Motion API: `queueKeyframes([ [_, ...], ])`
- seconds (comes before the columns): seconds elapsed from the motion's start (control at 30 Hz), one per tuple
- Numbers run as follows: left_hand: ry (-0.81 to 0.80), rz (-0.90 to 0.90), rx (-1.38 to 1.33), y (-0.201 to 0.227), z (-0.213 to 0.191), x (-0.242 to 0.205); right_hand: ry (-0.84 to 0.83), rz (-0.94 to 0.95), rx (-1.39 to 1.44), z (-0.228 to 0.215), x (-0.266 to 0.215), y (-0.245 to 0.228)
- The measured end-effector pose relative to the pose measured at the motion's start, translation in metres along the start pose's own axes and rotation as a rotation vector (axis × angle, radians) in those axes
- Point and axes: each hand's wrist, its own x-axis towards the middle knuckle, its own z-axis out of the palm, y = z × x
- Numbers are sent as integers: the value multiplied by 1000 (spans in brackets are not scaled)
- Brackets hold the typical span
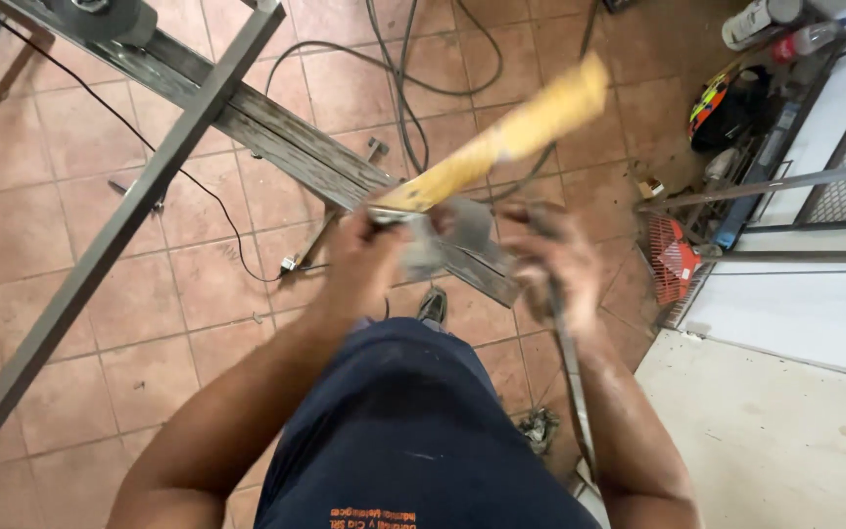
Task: Measuring and marking metal beams and brackets using a tape measure and a square for fabrication
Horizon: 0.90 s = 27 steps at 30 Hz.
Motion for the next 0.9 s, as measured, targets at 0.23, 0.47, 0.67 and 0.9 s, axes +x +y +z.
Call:
queueKeyframes([
  [0.23,-266,57,-322,-34,-84,36,306,575,-24,-3,-43,6],
  [0.47,-244,15,55,-19,-68,42,352,896,-1,19,-87,34],
  [0.67,-104,-129,480,9,-45,51,143,863,332,-13,-90,82],
  [0.9,-17,185,1118,-29,-56,63,-122,1085,252,-15,-69,79],
])
